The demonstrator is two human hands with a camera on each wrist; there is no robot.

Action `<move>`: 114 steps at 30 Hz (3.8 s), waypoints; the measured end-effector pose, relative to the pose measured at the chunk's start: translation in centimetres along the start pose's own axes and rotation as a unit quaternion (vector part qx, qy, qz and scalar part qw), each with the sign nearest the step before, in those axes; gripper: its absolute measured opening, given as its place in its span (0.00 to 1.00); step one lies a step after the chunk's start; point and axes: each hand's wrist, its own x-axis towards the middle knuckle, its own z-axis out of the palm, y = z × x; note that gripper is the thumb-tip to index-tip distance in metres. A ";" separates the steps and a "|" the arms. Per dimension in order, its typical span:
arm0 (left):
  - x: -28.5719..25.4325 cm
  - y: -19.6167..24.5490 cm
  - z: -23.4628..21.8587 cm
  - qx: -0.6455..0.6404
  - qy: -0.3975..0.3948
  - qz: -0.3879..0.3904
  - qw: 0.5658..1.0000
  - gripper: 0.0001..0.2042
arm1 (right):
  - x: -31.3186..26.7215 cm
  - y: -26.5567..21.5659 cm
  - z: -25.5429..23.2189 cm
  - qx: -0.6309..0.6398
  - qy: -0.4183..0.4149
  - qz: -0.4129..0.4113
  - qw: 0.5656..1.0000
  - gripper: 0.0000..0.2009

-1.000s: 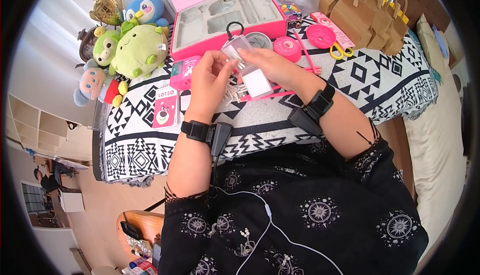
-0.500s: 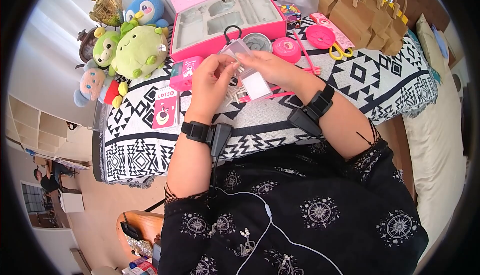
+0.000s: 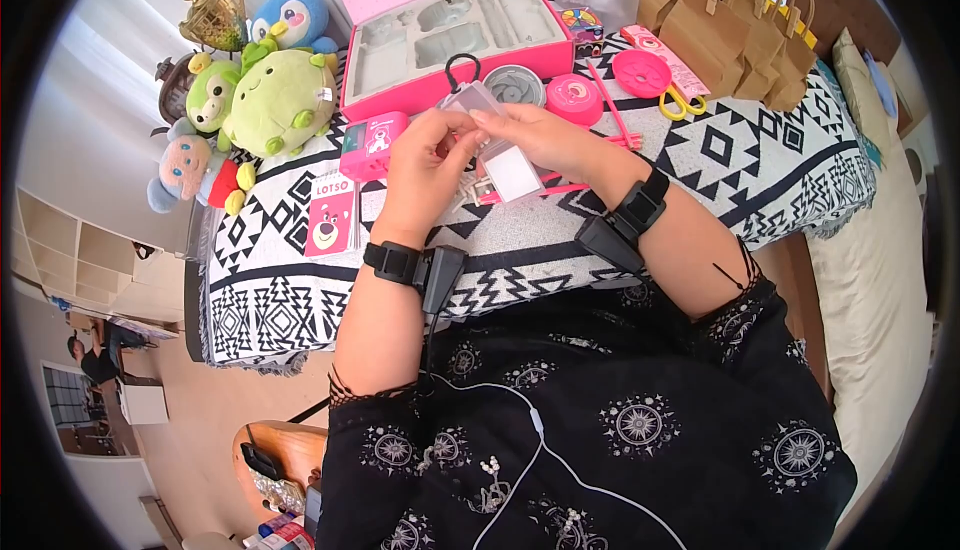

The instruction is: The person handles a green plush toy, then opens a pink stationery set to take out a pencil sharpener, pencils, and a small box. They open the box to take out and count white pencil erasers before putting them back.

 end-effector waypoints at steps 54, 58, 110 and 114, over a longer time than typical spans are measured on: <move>0.0 -1.4 0.5 -0.140 0.083 -0.055 0.985 0.05 | 0.4 0.2 -0.1 0.036 0.063 -0.052 0.996 0.24; 0.0 -1.3 0.4 -0.141 0.085 -0.068 0.984 0.05 | 0.3 0.0 -0.1 0.038 0.063 -0.047 0.996 0.24; 0.0 -0.7 0.2 -0.064 0.097 -0.056 0.992 0.10 | 0.0 -0.2 0.0 0.029 0.050 -0.034 0.998 0.25; 0.0 -1.0 0.2 -0.053 0.103 -0.056 0.992 0.10 | 0.2 0.1 -0.1 0.030 0.056 -0.039 0.997 0.25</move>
